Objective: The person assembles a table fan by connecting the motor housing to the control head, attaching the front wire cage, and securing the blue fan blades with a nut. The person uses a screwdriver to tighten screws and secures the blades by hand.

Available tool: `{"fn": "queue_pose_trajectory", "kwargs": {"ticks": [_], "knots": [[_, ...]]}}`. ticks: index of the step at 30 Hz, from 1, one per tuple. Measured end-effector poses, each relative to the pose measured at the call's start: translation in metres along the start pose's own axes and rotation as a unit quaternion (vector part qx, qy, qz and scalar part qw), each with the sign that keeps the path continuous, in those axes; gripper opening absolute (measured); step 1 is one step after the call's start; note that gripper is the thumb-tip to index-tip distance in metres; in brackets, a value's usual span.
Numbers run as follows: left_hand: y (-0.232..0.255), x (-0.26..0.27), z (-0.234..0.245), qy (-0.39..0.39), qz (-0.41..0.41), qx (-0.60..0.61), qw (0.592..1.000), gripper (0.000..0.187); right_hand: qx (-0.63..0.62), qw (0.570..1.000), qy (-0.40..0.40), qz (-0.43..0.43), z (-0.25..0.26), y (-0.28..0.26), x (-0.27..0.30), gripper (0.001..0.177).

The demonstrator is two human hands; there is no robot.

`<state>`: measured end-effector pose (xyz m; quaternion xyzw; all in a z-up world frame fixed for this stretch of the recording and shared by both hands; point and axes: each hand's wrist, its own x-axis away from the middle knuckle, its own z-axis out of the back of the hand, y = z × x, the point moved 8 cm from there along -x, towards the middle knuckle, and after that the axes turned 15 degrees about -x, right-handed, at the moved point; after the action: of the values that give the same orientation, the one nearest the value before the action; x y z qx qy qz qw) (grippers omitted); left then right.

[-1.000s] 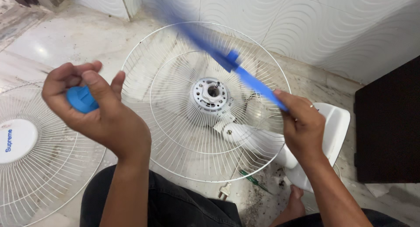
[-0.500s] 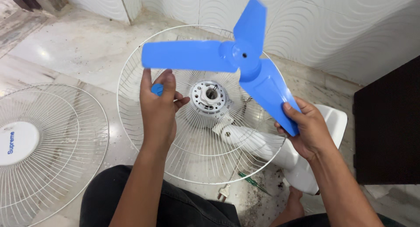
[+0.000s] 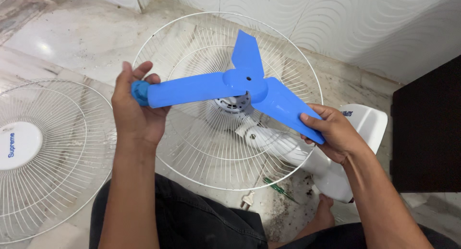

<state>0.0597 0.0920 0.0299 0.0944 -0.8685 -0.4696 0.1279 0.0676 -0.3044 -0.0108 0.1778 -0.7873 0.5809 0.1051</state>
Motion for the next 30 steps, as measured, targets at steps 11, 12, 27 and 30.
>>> {"fn": "queue_pose_trajectory", "kwargs": {"ticks": [11,12,27,30], "knots": [[0.027,0.006,0.005,0.054,-0.137,-0.093,0.985,0.027,0.024,0.999,0.009,0.021,-0.019,-0.002,-0.006,0.033],[0.026,0.005,0.007,0.060,-0.137,-0.099,0.984,0.027,0.027,0.999,0.012,0.021,-0.018,-0.001,-0.006,0.032],[0.024,-0.005,-0.003,0.044,-0.187,-0.123,0.974,0.024,0.016,0.999,0.018,0.026,-0.017,-0.009,-0.010,0.029],[0.029,-0.003,-0.003,0.049,-0.175,-0.146,0.973,0.023,0.039,0.999,0.021,-0.006,-0.019,-0.008,-0.008,0.037]]}}
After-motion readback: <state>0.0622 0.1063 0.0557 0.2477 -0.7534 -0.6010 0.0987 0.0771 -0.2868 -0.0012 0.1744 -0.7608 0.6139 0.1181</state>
